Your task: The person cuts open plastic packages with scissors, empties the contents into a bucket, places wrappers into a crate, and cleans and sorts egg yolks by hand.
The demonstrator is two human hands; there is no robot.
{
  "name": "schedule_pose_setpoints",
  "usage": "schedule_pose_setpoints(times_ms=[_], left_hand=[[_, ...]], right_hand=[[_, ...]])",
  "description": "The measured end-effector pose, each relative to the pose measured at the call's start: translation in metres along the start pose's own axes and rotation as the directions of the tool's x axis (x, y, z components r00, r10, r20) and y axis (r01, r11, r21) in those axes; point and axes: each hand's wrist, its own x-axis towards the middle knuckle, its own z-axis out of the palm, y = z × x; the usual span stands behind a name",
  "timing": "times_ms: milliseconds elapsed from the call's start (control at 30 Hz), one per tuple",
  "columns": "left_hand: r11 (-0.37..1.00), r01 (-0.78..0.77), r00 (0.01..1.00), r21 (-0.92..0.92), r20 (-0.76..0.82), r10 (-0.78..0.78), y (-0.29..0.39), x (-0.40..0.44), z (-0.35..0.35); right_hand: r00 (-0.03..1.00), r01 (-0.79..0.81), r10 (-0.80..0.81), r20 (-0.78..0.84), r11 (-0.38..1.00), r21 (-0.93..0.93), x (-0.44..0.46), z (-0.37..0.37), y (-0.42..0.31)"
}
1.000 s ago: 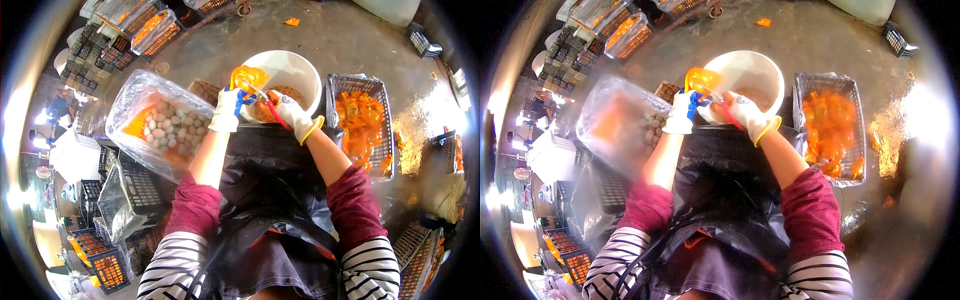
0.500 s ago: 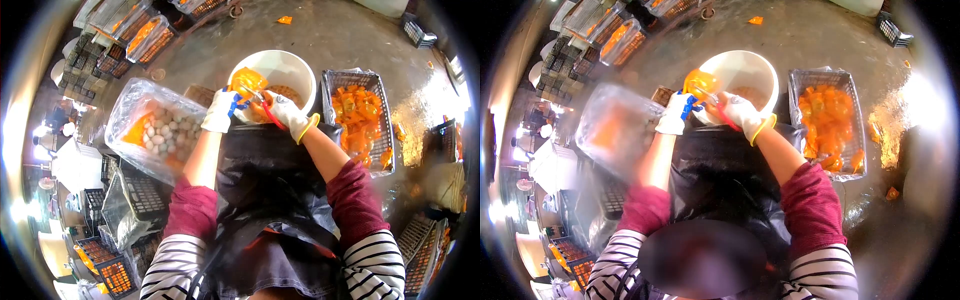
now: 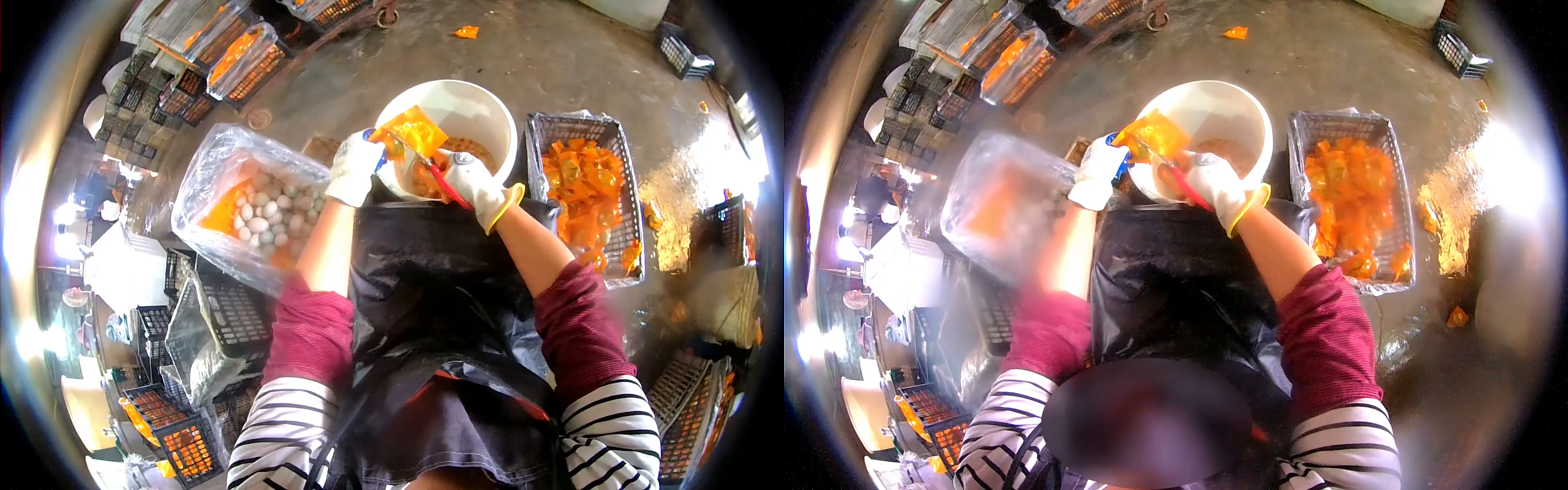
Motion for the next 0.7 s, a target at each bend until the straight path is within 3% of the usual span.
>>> schedule_pose_setpoints(times_ms=[33,67,100,167,200,300,333,433,600,700], left_hand=[[0.994,-0.039,0.995,-0.099,-0.096,0.029,-0.007,0.002,0.007],[0.878,-0.026,0.996,-0.477,-0.084,-0.016,-0.032,0.015,0.021],[0.502,0.077,0.997,-0.861,0.051,-0.066,-0.043,0.02,0.03],[0.202,0.31,0.95,-0.929,0.293,-0.113,0.033,-0.015,0.039],[0.217,0.333,0.935,-0.918,0.292,-0.199,0.04,-0.02,0.043],[0.243,0.186,0.982,-0.952,0.187,-0.018,0.025,0.001,0.066],[0.335,0.102,0.994,-0.937,0.106,-0.006,0.026,0.003,0.068],[0.43,0.121,0.99,-0.894,0.079,-0.116,0.031,0.003,0.061],[0.592,0.045,0.986,-0.804,-0.058,-0.154,0.04,0.001,0.057],[0.651,0.039,0.981,-0.758,-0.096,-0.171,0.051,0.002,0.057]], right_hand=[[1.0,0.028,-0.028,-0.004,0.996,0.086,0.004,0.0,0.005],[0.998,0.056,-0.055,-0.011,0.984,0.171,0.012,0.001,0.013],[0.997,0.081,-0.079,-0.019,0.964,0.253,0.017,0.001,0.018],[0.994,0.096,-0.078,-0.07,0.948,0.304,0.021,-0.001,0.016],[0.992,0.12,-0.101,-0.08,0.954,0.273,0.024,0.0,0.017],[0.995,0.098,-0.084,-0.056,0.938,0.332,0.035,-0.001,0.036],[0.997,0.076,-0.061,-0.056,0.935,0.346,0.033,-0.003,0.034],[0.998,0.027,-0.01,-0.062,0.955,0.297,0.031,-0.005,0.026],[0.996,-0.003,0.013,-0.091,0.994,0.106,0.018,-0.01,0.003],[0.982,-0.15,0.167,-0.088,0.973,0.175,0.015,-0.016,-0.006]])
